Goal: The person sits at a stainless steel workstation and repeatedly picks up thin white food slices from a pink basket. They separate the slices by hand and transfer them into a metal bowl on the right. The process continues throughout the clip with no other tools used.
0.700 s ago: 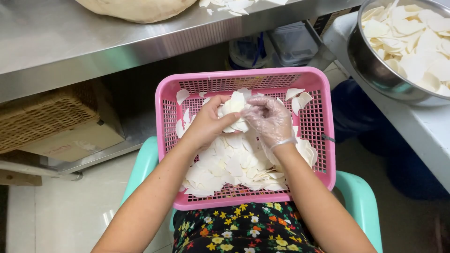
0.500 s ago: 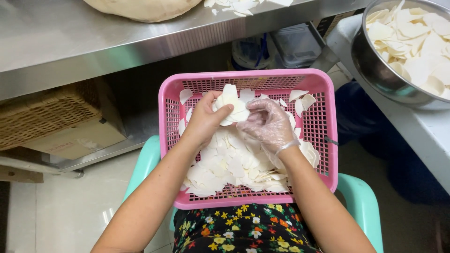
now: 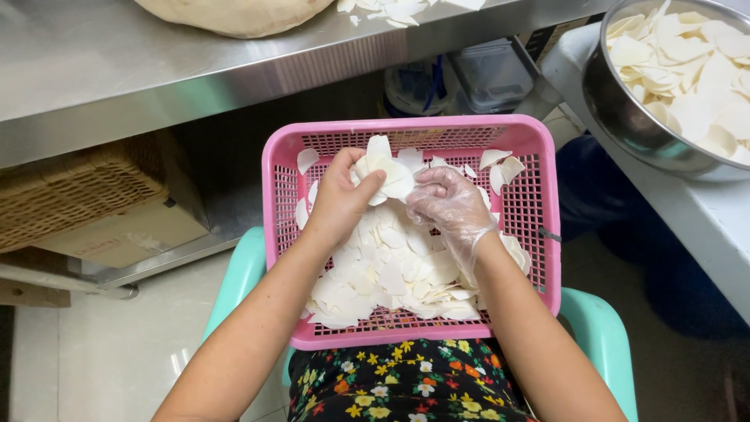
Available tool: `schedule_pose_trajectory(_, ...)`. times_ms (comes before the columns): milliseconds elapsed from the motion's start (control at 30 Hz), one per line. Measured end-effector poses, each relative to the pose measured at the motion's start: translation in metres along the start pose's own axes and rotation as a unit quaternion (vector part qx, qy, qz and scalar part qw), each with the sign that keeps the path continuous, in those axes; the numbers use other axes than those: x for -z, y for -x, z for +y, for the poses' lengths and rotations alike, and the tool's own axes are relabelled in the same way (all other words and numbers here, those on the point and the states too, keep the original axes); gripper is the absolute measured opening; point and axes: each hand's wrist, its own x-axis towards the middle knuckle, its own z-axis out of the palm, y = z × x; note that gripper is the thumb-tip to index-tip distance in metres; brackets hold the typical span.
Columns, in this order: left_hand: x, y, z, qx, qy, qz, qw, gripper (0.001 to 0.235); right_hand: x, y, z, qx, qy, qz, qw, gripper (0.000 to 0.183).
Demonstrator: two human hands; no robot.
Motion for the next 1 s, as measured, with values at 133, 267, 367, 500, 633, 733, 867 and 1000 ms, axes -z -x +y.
schedule_pose_trajectory(133, 0.003, -0.005, -0.007, -0.007, 0.012, 0.006, 1.000, 0.031, 0.001, 0.005, -0.011, 0.001, -0.012, -0.003, 1.000, 0.040)
schedule_pose_trajectory(267, 0.002, -0.005, -0.006, -0.006, 0.042, 0.020, 0.999, 0.033, 0.000, 0.008, -0.015, 0.000, -0.003, -0.011, 1.000, 0.042)
schedule_pose_trajectory(367, 0.003, -0.006, -0.010, -0.003, 0.064, 0.022, 0.998, 0.034, -0.006, 0.013, -0.020, 0.004, 0.005, -0.006, 1.000, 0.041)
schedule_pose_trajectory(500, -0.003, -0.003, -0.003, -0.005, 0.057, 0.024, 0.998, 0.037, -0.010, 0.013, -0.020, 0.030, -0.012, 0.009, 0.999, 0.034)
schedule_pose_trajectory(633, 0.001, -0.004, -0.005, 0.000, 0.059, 0.020, 0.998, 0.041, -0.012, 0.017, -0.022, 0.039, -0.008, 0.016, 0.999, 0.033)
schedule_pose_trajectory(733, 0.001, -0.002, -0.002, 0.003, 0.043, 0.006, 0.999, 0.046, -0.013, 0.015, -0.020, 0.041, -0.021, 0.011, 0.999, 0.033)
schedule_pose_trajectory(867, -0.001, 0.000, 0.000, -0.009, -0.030, -0.010, 0.999, 0.060, -0.007, 0.006, -0.013, 0.066, -0.014, 0.006, 0.998, 0.035)
schedule_pose_trajectory(1000, -0.002, 0.003, 0.006, -0.027, -0.064, -0.004, 0.998, 0.060, -0.008, 0.009, -0.018, 0.078, 0.005, -0.005, 0.997, 0.041)
